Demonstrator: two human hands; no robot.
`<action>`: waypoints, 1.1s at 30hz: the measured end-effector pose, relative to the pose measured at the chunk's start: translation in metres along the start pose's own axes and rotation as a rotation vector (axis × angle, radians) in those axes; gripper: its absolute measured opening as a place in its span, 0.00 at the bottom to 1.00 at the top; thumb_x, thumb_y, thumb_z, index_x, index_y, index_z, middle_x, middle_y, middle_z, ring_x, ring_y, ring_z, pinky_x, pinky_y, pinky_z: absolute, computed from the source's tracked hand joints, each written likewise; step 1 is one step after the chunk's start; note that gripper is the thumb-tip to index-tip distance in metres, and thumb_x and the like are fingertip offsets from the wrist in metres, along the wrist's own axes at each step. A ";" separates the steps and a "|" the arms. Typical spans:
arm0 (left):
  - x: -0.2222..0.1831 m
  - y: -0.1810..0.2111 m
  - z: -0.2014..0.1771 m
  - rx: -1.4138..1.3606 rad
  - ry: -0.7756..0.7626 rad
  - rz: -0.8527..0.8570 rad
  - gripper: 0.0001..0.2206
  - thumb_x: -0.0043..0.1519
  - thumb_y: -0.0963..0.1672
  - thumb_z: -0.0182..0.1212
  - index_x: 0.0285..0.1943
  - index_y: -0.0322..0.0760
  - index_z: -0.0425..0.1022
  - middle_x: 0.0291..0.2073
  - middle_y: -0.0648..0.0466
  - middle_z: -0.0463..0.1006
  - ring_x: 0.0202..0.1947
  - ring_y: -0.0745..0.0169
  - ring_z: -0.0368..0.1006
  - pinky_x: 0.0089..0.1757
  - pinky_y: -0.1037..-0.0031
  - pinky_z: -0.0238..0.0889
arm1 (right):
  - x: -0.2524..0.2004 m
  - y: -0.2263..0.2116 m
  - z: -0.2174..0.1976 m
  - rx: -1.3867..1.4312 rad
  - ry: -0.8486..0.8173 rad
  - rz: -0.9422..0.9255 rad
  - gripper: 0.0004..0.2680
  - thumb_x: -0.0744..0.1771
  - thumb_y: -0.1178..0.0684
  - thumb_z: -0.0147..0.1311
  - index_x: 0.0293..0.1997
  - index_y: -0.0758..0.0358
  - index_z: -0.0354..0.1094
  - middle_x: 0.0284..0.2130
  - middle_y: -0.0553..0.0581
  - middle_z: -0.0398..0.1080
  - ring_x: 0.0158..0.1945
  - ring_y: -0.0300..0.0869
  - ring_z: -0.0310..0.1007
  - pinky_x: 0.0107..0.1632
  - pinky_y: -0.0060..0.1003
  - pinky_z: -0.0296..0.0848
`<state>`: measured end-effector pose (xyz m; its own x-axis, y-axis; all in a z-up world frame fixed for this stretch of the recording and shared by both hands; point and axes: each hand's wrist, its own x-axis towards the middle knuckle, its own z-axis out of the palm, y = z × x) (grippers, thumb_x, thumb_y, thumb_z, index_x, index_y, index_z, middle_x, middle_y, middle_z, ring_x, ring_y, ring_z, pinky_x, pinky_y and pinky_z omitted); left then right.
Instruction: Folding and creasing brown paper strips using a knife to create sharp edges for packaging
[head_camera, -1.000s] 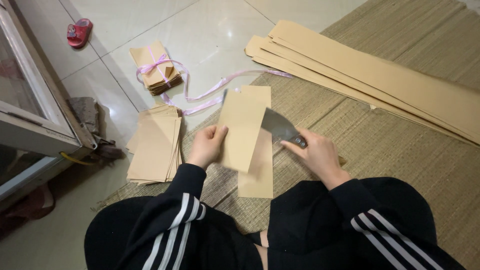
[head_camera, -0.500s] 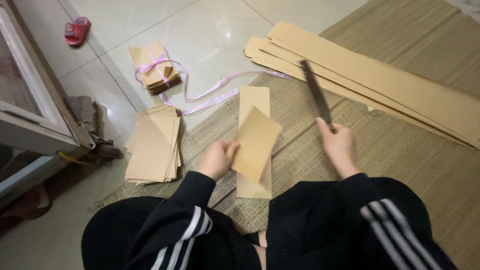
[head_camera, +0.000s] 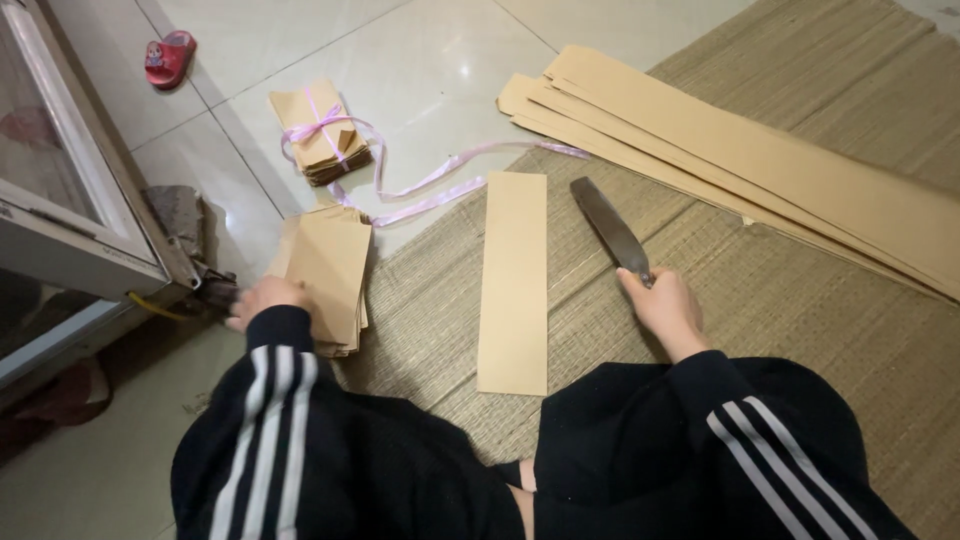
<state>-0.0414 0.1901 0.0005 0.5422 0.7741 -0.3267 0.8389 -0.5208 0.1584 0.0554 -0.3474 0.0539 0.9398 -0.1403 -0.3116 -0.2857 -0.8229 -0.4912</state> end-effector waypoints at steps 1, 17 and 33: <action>-0.019 0.016 -0.008 0.041 0.085 -0.082 0.29 0.66 0.57 0.57 0.70 0.37 0.74 0.68 0.37 0.69 0.70 0.35 0.60 0.64 0.47 0.52 | 0.006 0.005 0.005 -0.028 -0.004 0.001 0.21 0.67 0.34 0.59 0.51 0.63 0.81 0.43 0.68 0.81 0.57 0.64 0.77 0.54 0.57 0.75; -0.207 0.167 0.110 0.002 -0.311 0.288 0.50 0.52 0.62 0.76 0.69 0.21 0.60 0.61 0.34 0.64 0.67 0.31 0.61 0.61 0.42 0.61 | 0.022 0.015 0.038 0.183 -0.016 -0.336 0.18 0.64 0.49 0.65 0.58 0.68 0.75 0.47 0.73 0.77 0.49 0.65 0.80 0.52 0.54 0.77; -0.217 0.152 0.081 -0.714 -0.822 0.524 0.18 0.57 0.41 0.75 0.57 0.39 0.82 0.34 0.55 0.86 0.35 0.69 0.76 0.45 0.76 0.72 | 0.013 -0.005 0.037 0.871 -0.821 0.296 0.29 0.69 0.27 0.54 0.66 0.63 0.55 0.32 0.62 0.77 0.16 0.38 0.66 0.21 0.32 0.67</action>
<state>-0.0353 -0.0859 0.0196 0.8499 -0.0664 -0.5227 0.5040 -0.1864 0.8433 0.0619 -0.3248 0.0217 0.5113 0.3873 -0.7672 -0.7928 -0.1320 -0.5950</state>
